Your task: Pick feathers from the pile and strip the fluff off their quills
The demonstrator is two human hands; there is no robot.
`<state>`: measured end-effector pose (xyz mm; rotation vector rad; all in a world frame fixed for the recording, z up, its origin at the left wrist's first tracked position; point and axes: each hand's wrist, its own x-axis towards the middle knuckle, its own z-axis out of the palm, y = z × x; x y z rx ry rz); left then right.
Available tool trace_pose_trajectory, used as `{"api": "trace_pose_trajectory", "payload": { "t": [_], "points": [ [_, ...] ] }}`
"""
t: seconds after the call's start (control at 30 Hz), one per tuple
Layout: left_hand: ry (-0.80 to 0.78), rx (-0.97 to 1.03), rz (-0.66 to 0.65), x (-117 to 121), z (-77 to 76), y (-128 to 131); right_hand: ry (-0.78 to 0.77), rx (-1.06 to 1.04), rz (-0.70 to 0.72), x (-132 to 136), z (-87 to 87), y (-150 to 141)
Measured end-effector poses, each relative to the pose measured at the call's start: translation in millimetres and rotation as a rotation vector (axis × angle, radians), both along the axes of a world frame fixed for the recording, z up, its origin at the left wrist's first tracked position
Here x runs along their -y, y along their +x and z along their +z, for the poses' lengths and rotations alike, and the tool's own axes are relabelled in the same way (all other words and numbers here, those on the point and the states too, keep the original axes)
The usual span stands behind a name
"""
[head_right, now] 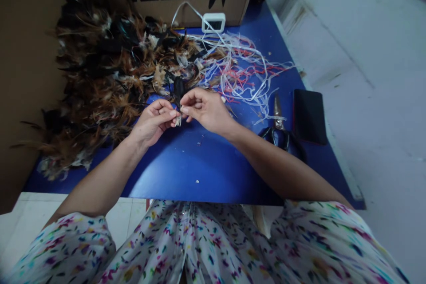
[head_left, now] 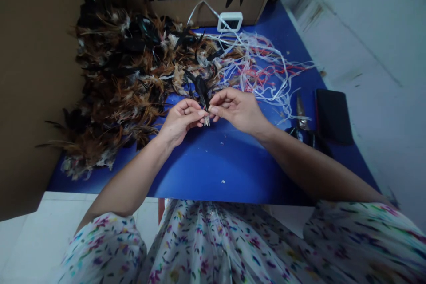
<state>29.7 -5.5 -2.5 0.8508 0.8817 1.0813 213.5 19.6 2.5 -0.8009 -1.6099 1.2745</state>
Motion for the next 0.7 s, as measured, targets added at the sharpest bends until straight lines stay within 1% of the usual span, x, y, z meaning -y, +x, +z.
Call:
{"api": "trace_pose_trajectory", "payload": {
  "t": [0.13, 0.3, 0.47, 0.7],
  "points": [
    [-0.002, -0.020, 0.013, 0.4, 0.7, 0.8, 0.063, 0.066, -0.037, 1.4, 2.1, 1.4],
    [-0.008, -0.024, 0.017, 0.6, 1.7, 1.8, 0.215, 0.160, -0.113, 2.1, 1.8, 3.0],
    [-0.021, -0.055, -0.007, 0.9, 0.8, 1.3, 0.344, 0.175, -0.092, 4.8, 0.0, 2.1],
    [0.007, -0.039, -0.066, 1.8, 1.5, -0.2, 0.453, 0.176, -0.104, 8.7, -3.7, -0.7]
  ]
}}
